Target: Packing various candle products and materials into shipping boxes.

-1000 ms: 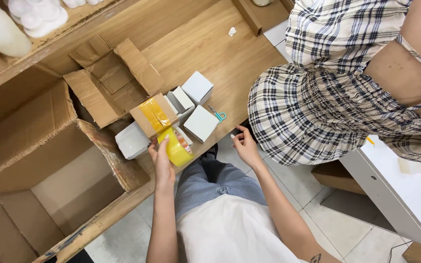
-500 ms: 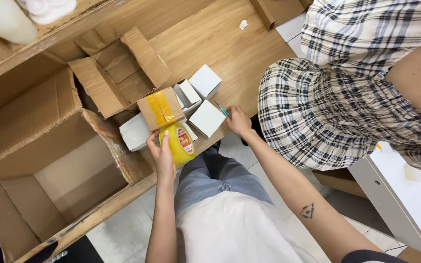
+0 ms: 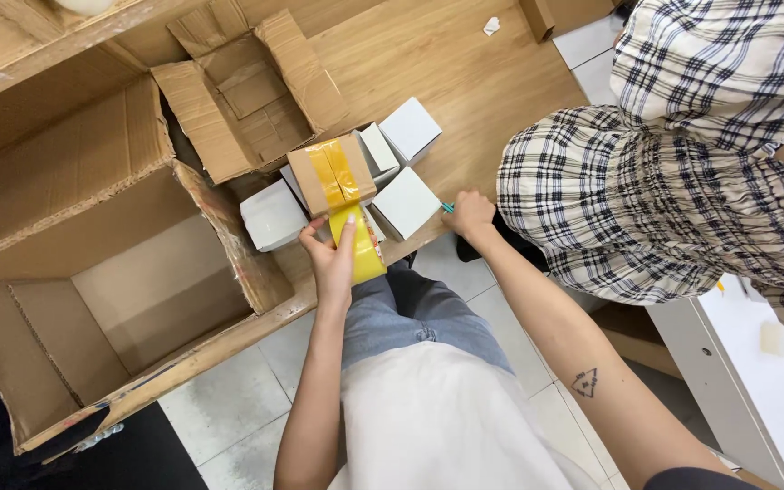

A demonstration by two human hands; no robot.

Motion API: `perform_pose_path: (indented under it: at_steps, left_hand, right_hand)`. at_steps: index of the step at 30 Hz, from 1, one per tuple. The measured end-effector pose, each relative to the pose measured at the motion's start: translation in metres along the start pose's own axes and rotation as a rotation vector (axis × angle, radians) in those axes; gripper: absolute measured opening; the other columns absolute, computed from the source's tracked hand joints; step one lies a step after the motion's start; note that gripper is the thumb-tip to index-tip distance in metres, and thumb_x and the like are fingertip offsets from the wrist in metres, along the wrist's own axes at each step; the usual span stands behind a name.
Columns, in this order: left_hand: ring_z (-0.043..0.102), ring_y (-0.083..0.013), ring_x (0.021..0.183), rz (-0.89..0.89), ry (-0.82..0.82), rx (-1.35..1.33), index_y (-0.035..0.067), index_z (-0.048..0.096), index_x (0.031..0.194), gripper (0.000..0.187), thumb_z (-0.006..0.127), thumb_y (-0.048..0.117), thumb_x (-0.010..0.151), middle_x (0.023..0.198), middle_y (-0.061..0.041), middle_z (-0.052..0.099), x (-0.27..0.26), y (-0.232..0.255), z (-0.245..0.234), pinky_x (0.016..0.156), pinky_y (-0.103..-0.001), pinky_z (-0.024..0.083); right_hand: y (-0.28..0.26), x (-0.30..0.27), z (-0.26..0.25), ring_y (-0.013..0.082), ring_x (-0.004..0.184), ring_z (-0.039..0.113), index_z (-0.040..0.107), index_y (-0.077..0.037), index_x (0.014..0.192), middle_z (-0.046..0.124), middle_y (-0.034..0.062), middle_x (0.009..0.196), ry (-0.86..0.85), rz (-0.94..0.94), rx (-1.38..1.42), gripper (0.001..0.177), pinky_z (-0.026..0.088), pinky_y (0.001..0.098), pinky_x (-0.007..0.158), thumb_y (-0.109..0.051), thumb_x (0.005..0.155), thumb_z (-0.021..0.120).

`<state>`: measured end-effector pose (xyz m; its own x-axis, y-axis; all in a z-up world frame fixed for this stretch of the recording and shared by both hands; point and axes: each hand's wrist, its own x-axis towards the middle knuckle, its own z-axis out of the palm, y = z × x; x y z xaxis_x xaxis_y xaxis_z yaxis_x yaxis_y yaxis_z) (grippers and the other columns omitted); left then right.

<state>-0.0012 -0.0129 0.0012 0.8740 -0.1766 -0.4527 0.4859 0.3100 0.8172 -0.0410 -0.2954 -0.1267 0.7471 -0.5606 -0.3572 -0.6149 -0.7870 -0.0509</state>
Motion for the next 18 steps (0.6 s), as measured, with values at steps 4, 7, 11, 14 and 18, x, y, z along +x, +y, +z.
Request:
perform_pose_path:
  at_steps: [4, 7, 11, 14, 18]
  left_hand:
    - [0.073, -0.0242, 0.074, -0.007, -0.086, 0.005, 0.006, 0.027, 0.134, 0.056, 0.067, 0.013, 0.096, 0.100, -0.024, 0.070, -0.002, 0.008, 0.001, 0.065, -0.039, 0.059]
    - [0.072, -0.0236, 0.074, -0.054, -0.028, 0.107, 0.005, 0.034, 0.134, 0.056, 0.069, 0.015, 0.091, 0.099, -0.021, 0.070, 0.006, 0.005, -0.007, 0.065, -0.038, 0.059]
    - [0.071, -0.0185, 0.100, 0.191, -0.012, 0.265, 0.000, 0.043, 0.132, 0.060, 0.081, 0.020, 0.090, 0.115, -0.017, 0.068, 0.012, -0.008, -0.025, 0.085, -0.030, 0.058]
    - [0.069, -0.0186, 0.102, 0.211, 0.008, 0.294, -0.001, 0.044, 0.129, 0.065, 0.086, 0.020, 0.085, 0.117, -0.016, 0.066, 0.003, 0.010, -0.020, 0.087, -0.031, 0.058]
    - [0.070, -0.0184, 0.100, 0.240, 0.053, 0.387, -0.002, 0.045, 0.129, 0.066, 0.086, 0.019, 0.082, 0.114, -0.015, 0.068, 0.003, 0.008, -0.020, 0.087, -0.031, 0.058]
  right_hand:
    - [0.021, 0.000, -0.013, 0.0396, 0.095, 0.073, 0.078, -0.004, 0.101, 0.074, 0.0215, 0.100, 0.021, 0.040, 0.115, 0.046, 0.059, 0.0483, 0.084, -0.044, 0.079, 0.080]
    - [0.035, -0.009, -0.038, 0.0366, 0.088, 0.074, 0.080, -0.005, 0.095, 0.074, 0.0206, 0.089, 0.076, 0.043, 0.363, 0.038, 0.057, 0.0452, 0.083, -0.040, 0.080, 0.080]
    - [0.035, -0.043, -0.078, 0.0270, 0.082, 0.076, 0.073, -0.002, 0.097, 0.074, 0.0193, 0.092, -0.007, -0.139, 0.802, 0.023, 0.058, 0.0372, 0.078, -0.025, 0.092, 0.076]
    - [0.003, -0.082, -0.117, 0.0245, 0.104, 0.070, 0.067, -0.002, 0.097, 0.065, 0.0197, 0.119, -0.107, -0.376, 1.155, 0.014, 0.056, 0.0347, 0.093, -0.014, 0.097, 0.072]
    - [-0.066, -0.134, -0.173, 0.0305, 0.148, 0.047, 0.057, -0.002, 0.103, 0.054, 0.0161, 0.153, 0.202, -0.894, 0.874, 0.019, 0.039, 0.0414, 0.121, -0.003, 0.092, 0.072]
